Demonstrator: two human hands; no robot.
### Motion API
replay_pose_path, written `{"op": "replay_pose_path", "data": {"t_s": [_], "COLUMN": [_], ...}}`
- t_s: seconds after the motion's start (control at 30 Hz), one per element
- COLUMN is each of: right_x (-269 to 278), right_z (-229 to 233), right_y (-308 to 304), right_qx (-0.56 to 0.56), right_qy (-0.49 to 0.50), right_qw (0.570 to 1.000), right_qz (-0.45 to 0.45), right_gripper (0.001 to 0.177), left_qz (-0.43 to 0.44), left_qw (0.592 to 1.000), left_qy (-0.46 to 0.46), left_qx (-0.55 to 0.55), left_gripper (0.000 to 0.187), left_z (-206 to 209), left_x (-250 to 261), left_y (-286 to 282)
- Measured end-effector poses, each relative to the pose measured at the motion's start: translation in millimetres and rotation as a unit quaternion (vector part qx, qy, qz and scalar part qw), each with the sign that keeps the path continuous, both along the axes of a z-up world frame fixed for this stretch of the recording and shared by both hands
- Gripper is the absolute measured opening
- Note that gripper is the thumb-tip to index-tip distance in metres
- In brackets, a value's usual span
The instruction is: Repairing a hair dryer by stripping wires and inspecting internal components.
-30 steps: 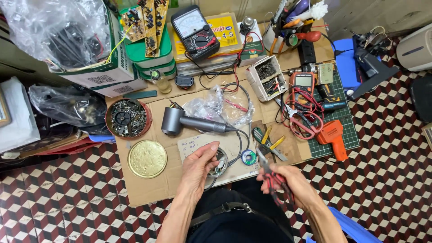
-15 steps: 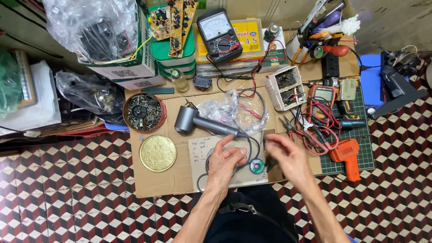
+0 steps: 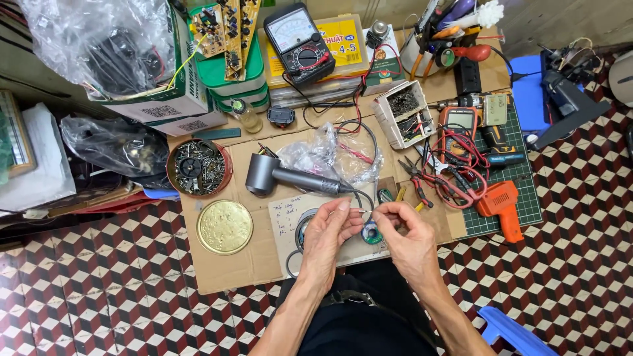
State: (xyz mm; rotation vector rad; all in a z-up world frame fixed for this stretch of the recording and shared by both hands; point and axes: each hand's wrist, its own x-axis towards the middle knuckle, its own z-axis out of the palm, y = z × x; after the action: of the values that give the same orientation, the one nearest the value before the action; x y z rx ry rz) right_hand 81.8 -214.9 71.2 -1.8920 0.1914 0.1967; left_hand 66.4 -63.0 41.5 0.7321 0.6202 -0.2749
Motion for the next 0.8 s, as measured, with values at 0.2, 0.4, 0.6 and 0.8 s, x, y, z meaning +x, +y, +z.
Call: {"op": "replay_pose_path", "data": {"t_s": [0.2,0.4,0.6,0.8], "right_x": [-10,-15,-16,-21], "right_z": [2,23,31,15], "right_y": [-10,-6,-3,-5], "right_qx": [0.042,-0.042,-0.087,0.031], "right_qy": [-0.057,-0.165,-0.209,-0.173], "right_qw": [0.996,0.984,0.973,0.982], "right_qz": [-0.054,-0.047,-0.038,-0.071], "right_gripper": [0.01,0.01,0.01,0.011], "left_qz": [-0.039,-0.082,-0.068,-0.084], "left_qw": [0.993,0.973,0.98,0.98], "left_qy": [-0.062,-0.153,-0.136,-0.13], "left_qx": [0.091,0.15,0.129,0.124], "left_gripper": [0.041,0.041,0.04,0.04], "left_z": [15,18,30,19], "left_x": [-7,-10,-7,-3], "left_y": [4,-3,-5,-5]}}
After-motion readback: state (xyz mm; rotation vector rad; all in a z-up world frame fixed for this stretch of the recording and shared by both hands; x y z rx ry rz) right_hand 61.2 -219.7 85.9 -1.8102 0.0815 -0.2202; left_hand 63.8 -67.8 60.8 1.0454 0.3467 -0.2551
